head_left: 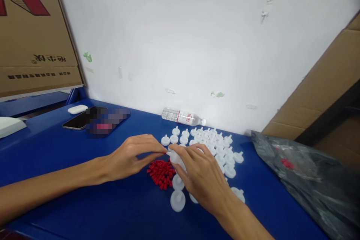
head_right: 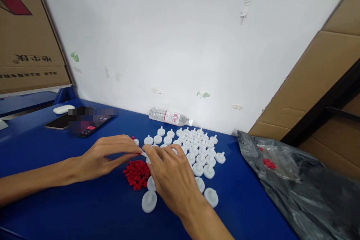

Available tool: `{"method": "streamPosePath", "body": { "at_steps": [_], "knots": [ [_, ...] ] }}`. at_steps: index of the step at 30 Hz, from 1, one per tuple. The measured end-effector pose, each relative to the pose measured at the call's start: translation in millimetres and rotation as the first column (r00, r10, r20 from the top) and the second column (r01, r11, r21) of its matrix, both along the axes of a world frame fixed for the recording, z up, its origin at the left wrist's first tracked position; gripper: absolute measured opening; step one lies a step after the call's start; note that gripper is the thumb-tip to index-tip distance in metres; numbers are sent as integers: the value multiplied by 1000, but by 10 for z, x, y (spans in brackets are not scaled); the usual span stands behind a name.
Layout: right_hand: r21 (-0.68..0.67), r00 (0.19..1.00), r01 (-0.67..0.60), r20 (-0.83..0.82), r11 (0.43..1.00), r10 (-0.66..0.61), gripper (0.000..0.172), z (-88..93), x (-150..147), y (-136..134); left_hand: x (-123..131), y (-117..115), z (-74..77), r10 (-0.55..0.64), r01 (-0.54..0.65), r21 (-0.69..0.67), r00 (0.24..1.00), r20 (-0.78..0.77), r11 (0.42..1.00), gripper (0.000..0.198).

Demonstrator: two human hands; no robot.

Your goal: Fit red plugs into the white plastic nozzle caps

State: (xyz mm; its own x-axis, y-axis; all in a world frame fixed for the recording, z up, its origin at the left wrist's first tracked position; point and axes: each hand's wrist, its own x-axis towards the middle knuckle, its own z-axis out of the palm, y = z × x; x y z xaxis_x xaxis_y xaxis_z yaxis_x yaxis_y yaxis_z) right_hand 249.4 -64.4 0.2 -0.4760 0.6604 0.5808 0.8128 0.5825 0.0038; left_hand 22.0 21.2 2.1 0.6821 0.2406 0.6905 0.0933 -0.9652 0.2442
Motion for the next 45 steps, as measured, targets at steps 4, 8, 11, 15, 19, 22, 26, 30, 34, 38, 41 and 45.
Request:
{"method": "streamPosePath", "body": {
  "at_steps": [4,8,11,15,19,22,26,30,34,38,41,45],
  "knots": [
    [27,999,-36,-7,999,36,41,18,1,-7,0,5,0,-20,20,-7,1000,3,1000,21],
    [58,993,-93,-67,994,97,34,46,-15,-30,0,8,-9,57,-57,-84,998,-4,995,21],
    [58,985,-121,-113,991,127,29,51,-29,-47,-4,13,-18,71,-75,-62,996,-60,995,21],
    [68,974,-162,-147,985,170,24,38,-52,-60,-2,-15,-15,33,-39,-46,992,-121,998,18],
    [52,969,-173,-168,984,179,26,1,-99,-83,15,-76,-9,19,-41,-132,986,-163,990,24],
    [43,969,-181,-166,983,185,33,-28,-125,-103,24,-115,-12,-11,-18,-182,987,-158,983,28],
    [147,975,-191,-84,971,205,32,-30,-117,-105,23,-151,-13,-14,-12,-187,990,-137,982,29],
    [187,975,-178,-102,966,199,22,19,-98,-71,25,-162,11,18,-36,-199,996,-92,979,26],
    [169,979,-118,-148,979,143,22,91,-76,-32,15,-100,44,97,-90,-227,995,23,970,17],
    [6,989,20,-144,1000,-19,26,103,-8,-5,-55,73,89,302,-293,-136,952,53,946,17],
    [-112,992,89,-76,990,-98,31,52,48,21,-127,240,112,511,-503,91,841,-177,860,23],
    [-196,992,129,14,972,-128,37,-12,78,49,-177,400,72,562,-544,147,779,-277,826,24]
  ]
}}
